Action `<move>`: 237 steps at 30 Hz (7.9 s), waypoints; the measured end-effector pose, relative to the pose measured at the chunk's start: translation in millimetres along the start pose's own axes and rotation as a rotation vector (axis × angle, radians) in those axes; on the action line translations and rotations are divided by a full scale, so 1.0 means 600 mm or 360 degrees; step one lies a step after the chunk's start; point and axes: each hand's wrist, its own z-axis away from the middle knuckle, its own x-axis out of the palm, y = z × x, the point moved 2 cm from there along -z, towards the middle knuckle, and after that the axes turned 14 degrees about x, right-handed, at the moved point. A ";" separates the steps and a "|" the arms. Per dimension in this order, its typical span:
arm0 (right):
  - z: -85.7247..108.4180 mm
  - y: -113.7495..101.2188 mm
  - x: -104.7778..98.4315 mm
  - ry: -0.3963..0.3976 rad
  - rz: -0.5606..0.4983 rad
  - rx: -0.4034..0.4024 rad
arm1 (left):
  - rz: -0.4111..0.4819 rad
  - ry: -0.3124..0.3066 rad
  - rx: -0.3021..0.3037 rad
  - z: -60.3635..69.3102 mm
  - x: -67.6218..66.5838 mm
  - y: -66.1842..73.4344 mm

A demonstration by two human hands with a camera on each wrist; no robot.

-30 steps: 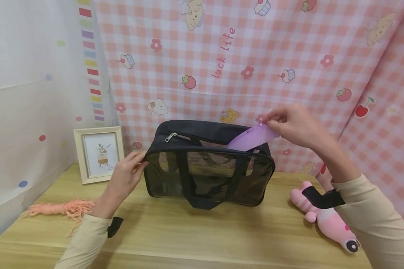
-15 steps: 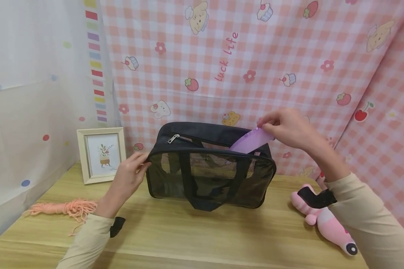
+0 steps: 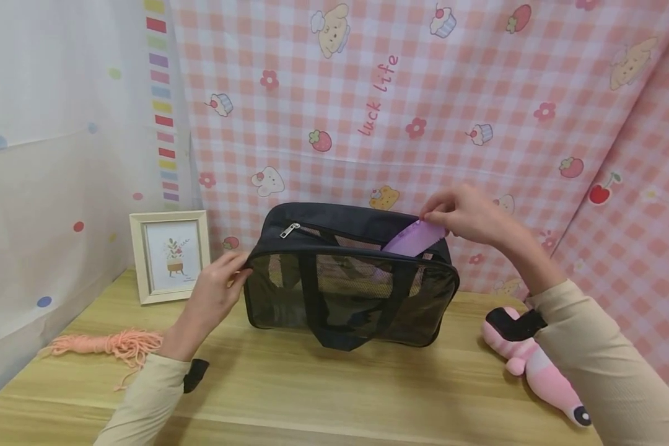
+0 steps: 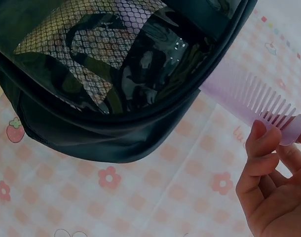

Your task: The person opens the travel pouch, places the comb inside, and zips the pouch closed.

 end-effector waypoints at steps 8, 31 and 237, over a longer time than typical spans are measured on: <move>-0.013 0.012 0.015 -0.0094 -0.0051 -0.0100 | -0.0011 -0.0029 -0.0016 -0.002 0.002 -0.002; -0.027 0.031 0.041 -0.0255 -0.0078 -0.0078 | -0.0008 -0.0027 -0.0024 0.000 0.002 -0.003; -0.144 -0.170 0.156 -0.0499 -0.0054 -0.0244 | 0.0000 0.0023 0.0045 0.001 0.005 -0.001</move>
